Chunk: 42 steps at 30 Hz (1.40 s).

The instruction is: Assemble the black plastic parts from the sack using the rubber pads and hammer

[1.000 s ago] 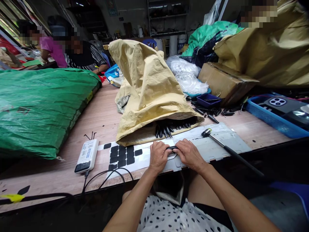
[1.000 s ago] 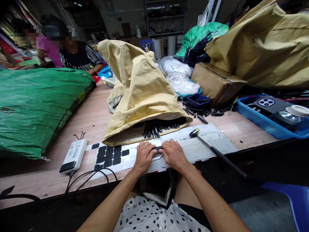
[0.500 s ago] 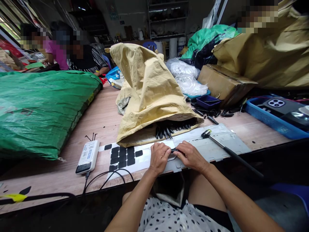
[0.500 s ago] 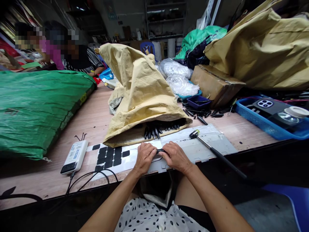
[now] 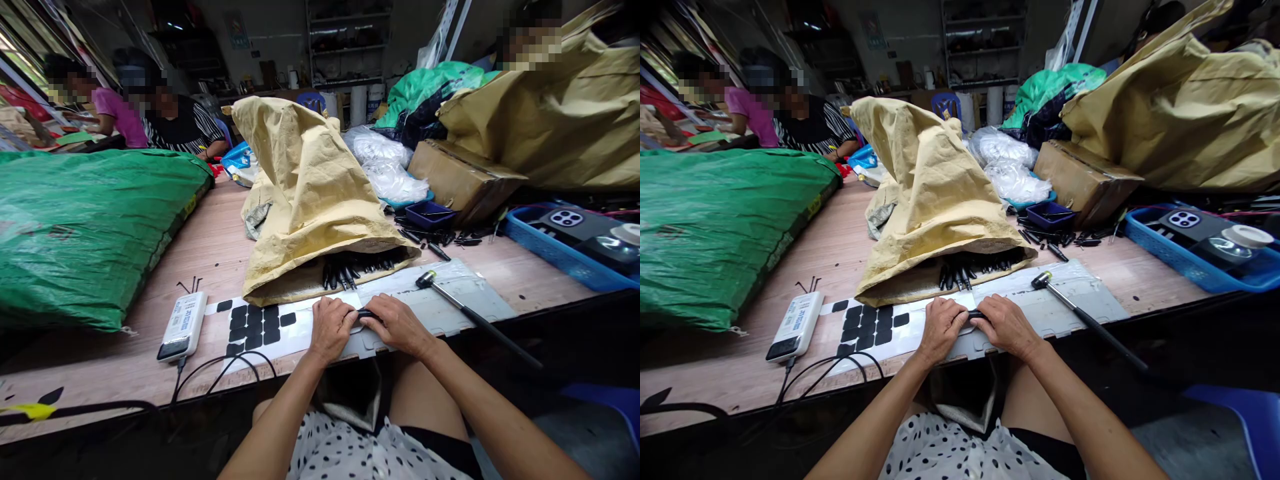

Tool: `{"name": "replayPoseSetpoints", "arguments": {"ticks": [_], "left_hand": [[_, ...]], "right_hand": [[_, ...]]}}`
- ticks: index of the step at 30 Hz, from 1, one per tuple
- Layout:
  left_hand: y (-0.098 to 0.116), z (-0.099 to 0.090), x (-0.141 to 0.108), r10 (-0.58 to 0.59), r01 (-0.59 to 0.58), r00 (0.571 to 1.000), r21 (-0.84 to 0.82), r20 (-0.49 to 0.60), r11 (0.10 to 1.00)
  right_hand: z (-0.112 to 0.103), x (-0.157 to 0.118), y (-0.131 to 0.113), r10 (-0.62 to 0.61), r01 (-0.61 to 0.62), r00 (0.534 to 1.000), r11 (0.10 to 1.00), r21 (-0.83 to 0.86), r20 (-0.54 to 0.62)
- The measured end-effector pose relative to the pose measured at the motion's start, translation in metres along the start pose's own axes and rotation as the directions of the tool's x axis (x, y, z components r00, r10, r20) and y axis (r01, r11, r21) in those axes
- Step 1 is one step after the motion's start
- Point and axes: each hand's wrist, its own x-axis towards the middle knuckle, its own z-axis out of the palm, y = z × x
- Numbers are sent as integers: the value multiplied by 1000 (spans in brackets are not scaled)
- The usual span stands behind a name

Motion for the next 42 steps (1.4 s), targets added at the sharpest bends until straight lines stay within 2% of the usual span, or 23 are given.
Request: {"name": "replayPoseSetpoints", "arguments": {"ticks": [7, 16, 20, 24, 27, 31, 35, 38, 40, 42], "left_hand": [[-5, 5, 1, -6, 6, 1000, 35, 8, 999], [-6, 4, 0, 3, -4, 1000, 50, 26, 999], [-6, 4, 1, 4, -5, 1000, 49, 27, 999], [-4, 3, 0, -3, 2, 1000, 55, 8, 998], [-2, 3, 0, -5, 5, 1000, 53, 1, 999], [-1, 3, 1, -21, 21, 1000, 43, -6, 999], [9, -4, -1, -5, 5, 1000, -1, -25, 1000], [24, -14, -21, 92, -86, 994, -87, 59, 992], [34, -15, -44, 179, -145, 968, -194, 173, 970], [37, -8, -72, 217, -137, 934, -276, 284, 951]], "right_hand": [[9, 2, 0, -3, 3, 1000, 1000, -1, -19], [20, -1, -2, 50, -43, 996, 995, 91, -70], [14, -1, -4, 39, -36, 998, 997, 62, -57], [-3, 0, 4, 24, -23, 1000, 995, 94, -8], [-11, 2, 25, 144, -139, 989, 983, 118, -42], [-3, 5, 55, 333, -333, 932, 943, 25, -142], [8, 6, 64, 354, -362, 918, 932, -16, -178], [9, 5, 62, 343, -350, 923, 937, -12, -177], [7, 6, 60, 348, -358, 921, 933, -27, -174], [6, 6, 58, 353, -365, 920, 929, -50, -171]]}}
